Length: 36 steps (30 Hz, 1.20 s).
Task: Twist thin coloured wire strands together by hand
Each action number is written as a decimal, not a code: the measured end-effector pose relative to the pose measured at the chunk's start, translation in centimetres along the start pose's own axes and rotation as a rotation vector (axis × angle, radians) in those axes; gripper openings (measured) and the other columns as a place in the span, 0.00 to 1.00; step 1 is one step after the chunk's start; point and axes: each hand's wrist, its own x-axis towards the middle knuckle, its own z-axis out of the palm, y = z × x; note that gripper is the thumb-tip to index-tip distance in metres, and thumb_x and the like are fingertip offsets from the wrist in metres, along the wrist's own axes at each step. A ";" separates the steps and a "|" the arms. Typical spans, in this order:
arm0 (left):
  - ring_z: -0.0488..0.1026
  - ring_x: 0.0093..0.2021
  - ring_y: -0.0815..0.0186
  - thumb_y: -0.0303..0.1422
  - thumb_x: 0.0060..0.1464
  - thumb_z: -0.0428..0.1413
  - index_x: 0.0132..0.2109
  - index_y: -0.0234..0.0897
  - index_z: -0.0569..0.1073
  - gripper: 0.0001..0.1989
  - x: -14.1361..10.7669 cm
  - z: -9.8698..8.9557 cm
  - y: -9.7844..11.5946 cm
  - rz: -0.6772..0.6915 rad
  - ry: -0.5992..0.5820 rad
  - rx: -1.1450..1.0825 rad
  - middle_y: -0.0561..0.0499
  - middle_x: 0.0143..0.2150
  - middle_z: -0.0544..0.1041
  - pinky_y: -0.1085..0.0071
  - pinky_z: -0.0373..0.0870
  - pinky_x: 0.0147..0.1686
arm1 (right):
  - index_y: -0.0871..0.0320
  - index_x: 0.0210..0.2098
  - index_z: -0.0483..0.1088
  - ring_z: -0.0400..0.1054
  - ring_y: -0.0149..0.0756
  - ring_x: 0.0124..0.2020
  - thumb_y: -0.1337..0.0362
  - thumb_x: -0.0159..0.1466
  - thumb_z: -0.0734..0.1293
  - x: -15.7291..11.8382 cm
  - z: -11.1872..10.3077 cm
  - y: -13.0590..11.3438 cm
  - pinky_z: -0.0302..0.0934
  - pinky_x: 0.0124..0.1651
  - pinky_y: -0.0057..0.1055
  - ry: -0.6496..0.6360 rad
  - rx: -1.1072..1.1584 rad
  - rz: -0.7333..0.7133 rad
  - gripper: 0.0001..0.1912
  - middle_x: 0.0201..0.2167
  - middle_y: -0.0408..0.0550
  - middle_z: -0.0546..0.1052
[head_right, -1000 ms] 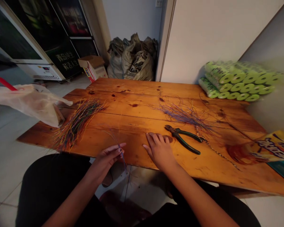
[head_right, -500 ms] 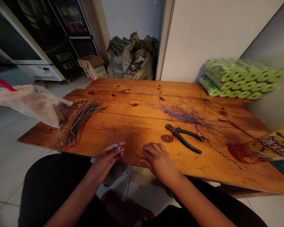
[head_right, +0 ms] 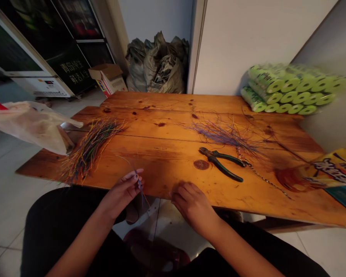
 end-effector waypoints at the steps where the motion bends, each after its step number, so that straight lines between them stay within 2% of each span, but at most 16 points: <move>1: 0.71 0.27 0.74 0.26 0.40 0.64 0.38 0.33 0.76 0.14 0.1 -0.3 0.1 -0.015 -0.014 -0.015 0.53 0.26 0.75 0.80 0.68 0.29 | 0.61 0.39 0.71 0.64 0.36 0.35 0.69 0.64 0.59 -0.1 0.1 -0.1 0.61 0.38 0.34 0.006 0.001 -0.004 0.09 0.32 0.50 0.73; 5: 0.70 0.26 0.75 0.26 0.41 0.63 0.38 0.34 0.75 0.13 0.3 -1.1 0.2 -0.033 -0.064 -0.026 0.54 0.26 0.74 0.80 0.66 0.27 | 0.62 0.37 0.71 0.63 0.36 0.32 0.71 0.65 0.57 -0.7 0.5 -0.4 0.61 0.35 0.33 0.025 0.015 -0.012 0.11 0.30 0.51 0.72; 10: 0.69 0.26 0.75 0.28 0.40 0.63 0.37 0.35 0.77 0.12 0.0 -0.8 0.0 -0.016 -0.088 0.063 0.53 0.25 0.73 0.79 0.65 0.29 | 0.61 0.38 0.70 0.65 0.37 0.34 0.71 0.64 0.57 -0.8 0.6 -0.6 0.62 0.37 0.34 0.037 0.047 0.020 0.10 0.31 0.51 0.72; 16: 0.67 0.27 0.74 0.31 0.41 0.63 0.41 0.37 0.78 0.16 -0.9 0.8 -0.6 -0.022 -0.105 0.321 0.53 0.26 0.74 0.76 0.63 0.33 | 0.58 0.35 0.67 0.68 0.33 0.32 0.68 0.64 0.59 0.5 0.2 -0.4 0.64 0.35 0.30 0.132 0.373 0.306 0.05 0.29 0.46 0.73; 19: 0.67 0.28 0.73 0.32 0.42 0.63 0.43 0.40 0.77 0.17 -1.2 1.5 -1.1 -0.017 -0.143 0.386 0.54 0.26 0.73 0.74 0.62 0.34 | 0.57 0.34 0.67 0.67 0.31 0.29 0.67 0.64 0.60 1.4 0.0 -0.4 0.63 0.33 0.29 0.157 0.389 0.374 0.04 0.27 0.44 0.72; 28: 0.66 0.28 0.73 0.31 0.40 0.63 0.47 0.42 0.75 0.22 -1.3 2.4 -1.8 0.013 -0.120 0.401 0.55 0.25 0.70 0.73 0.62 0.35 | 0.58 0.37 0.66 0.65 0.34 0.33 0.70 0.64 0.59 1.6 -0.6 -0.4 0.61 0.36 0.31 0.117 0.201 0.229 0.06 0.31 0.48 0.72; 33: 0.65 0.29 0.73 0.31 0.41 0.63 0.49 0.44 0.74 0.24 -1.4 2.5 -2.3 -0.031 -0.177 0.445 0.56 0.26 0.71 0.73 0.61 0.36 | 0.61 0.37 0.68 0.63 0.36 0.30 0.69 0.65 0.58 1.4 -1.0 -0.2 0.60 0.32 0.31 0.113 -0.035 0.033 0.08 0.28 0.49 0.73; 36: 0.66 0.31 0.71 0.32 0.41 0.63 0.49 0.43 0.74 0.24 -1.4 2.3 -2.7 -0.064 -0.205 0.442 0.54 0.28 0.73 0.72 0.62 0.38 | 0.63 0.39 0.69 0.62 0.36 0.31 0.70 0.65 0.57 1.2 -1.2 0.1 0.60 0.32 0.32 0.115 -0.091 -0.064 0.10 0.28 0.50 0.73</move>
